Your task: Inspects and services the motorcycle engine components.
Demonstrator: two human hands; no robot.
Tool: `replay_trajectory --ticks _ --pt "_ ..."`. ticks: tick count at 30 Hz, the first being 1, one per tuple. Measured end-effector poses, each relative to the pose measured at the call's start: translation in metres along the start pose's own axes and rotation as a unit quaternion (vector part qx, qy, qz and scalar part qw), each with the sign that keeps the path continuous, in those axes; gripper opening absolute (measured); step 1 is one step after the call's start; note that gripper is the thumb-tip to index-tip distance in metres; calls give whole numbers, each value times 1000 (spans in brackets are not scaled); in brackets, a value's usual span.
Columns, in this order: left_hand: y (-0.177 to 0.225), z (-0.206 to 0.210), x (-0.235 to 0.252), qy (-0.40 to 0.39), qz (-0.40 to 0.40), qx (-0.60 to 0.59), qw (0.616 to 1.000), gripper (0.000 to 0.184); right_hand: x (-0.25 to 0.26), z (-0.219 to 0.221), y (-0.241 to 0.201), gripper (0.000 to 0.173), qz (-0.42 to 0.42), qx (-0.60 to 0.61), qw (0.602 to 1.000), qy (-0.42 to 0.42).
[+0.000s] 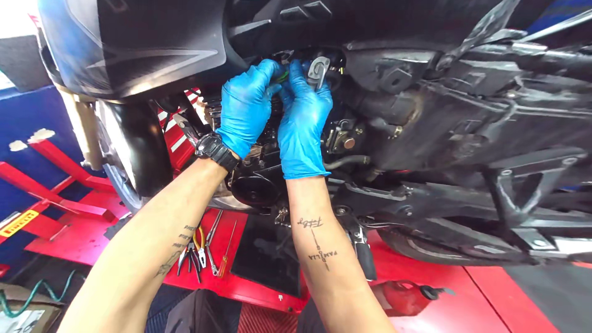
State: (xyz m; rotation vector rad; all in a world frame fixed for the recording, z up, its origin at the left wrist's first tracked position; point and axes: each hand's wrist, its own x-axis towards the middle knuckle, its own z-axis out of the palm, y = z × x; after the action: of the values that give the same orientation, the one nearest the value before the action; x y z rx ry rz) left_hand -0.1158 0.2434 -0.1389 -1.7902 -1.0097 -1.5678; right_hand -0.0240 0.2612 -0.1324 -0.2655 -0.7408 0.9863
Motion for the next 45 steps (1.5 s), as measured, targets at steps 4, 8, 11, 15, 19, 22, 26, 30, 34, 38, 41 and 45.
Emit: replay_trajectory --ticks 4,8,11,15,19,22,26,30,34,38,41,45 --pt "8 3 0 20 -5 15 1000 14 0 1 -2 28 19 -1 1000 2" --pt "19 6 4 31 -23 36 999 14 -22 -15 -16 29 51 -67 994 -69" --pt "16 0 4 -33 -43 38 998 19 -35 -30 -32 36 101 -81 986 -108" --pt "7 -10 2 -57 54 -6 997 34 -53 -75 -53 38 96 -100 979 -147" --pt "11 3 2 46 33 -36 998 21 -87 -143 -64 30 100 -88 983 -127" --pt "24 25 3 83 -75 -25 993 13 -123 -192 -71 28 142 -88 978 -126" --pt "41 41 15 20 -162 73 984 18 -165 -239 -75 25 216 -59 970 -91" --pt "56 47 33 -34 -222 156 962 22 -186 -275 -72 22 250 -7 967 -46" --pt "51 45 42 -44 -302 64 950 19 -189 -288 -65 21 267 -14 963 -16" --pt "42 46 40 -15 -274 -181 944 7 -186 -300 -60 25 276 -54 960 3" --pt "45 29 42 -84 -291 -243 922 11 -184 -307 -54 27 297 -75 952 18" --pt "42 9 49 -237 -263 -160 921 22 -187 -312 -48 28 303 -85 949 20"
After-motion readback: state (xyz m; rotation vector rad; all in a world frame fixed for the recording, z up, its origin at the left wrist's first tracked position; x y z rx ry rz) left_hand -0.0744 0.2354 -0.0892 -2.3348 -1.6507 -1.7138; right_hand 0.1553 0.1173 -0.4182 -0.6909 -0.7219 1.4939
